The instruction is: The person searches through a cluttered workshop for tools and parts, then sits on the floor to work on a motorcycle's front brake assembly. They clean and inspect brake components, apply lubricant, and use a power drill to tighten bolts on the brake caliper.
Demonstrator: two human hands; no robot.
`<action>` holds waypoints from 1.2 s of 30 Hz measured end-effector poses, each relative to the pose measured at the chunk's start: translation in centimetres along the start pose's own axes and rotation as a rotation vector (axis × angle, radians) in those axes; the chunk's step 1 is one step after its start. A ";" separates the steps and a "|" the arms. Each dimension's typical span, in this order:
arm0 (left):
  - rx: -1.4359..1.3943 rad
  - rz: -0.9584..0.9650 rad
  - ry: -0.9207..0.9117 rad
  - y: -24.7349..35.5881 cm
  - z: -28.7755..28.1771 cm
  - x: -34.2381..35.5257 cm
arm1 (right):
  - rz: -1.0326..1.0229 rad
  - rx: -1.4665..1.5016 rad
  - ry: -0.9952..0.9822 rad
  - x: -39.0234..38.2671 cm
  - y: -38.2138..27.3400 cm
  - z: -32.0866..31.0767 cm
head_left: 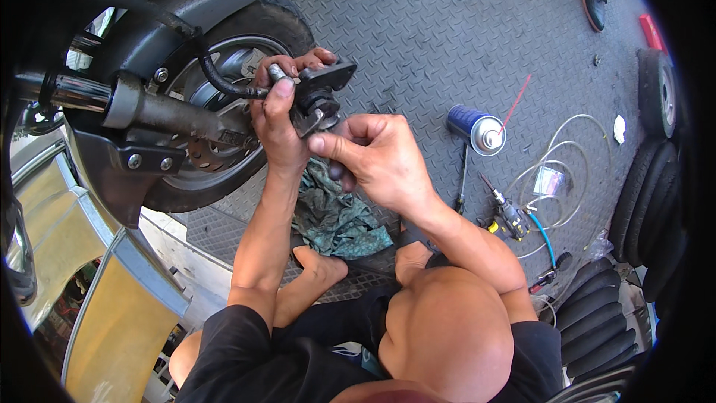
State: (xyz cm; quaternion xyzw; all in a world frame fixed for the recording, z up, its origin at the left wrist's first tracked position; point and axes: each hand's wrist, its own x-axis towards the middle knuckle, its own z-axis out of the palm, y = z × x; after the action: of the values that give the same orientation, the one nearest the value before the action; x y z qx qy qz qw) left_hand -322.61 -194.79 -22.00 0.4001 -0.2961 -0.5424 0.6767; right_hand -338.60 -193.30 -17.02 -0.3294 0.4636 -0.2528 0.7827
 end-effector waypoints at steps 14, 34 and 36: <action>0.114 -0.030 0.044 1.0 0.3 -0.2 | -0.165 -0.131 0.131 1.8 2.2 0.3; -0.396 -0.408 0.276 4.2 6.3 -1.6 | 0.281 -0.818 1.230 -25.3 24.9 -21.3; -0.401 -0.374 0.269 4.3 6.0 -1.6 | 0.497 0.064 1.060 -24.5 22.7 -20.9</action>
State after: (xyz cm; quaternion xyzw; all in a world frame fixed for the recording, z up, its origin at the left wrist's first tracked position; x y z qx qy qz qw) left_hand -325.83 -194.19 -15.18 0.3741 -0.0121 -0.6475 0.6638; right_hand -366.05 -167.09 -27.74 -0.0156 0.8474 -0.2057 0.4892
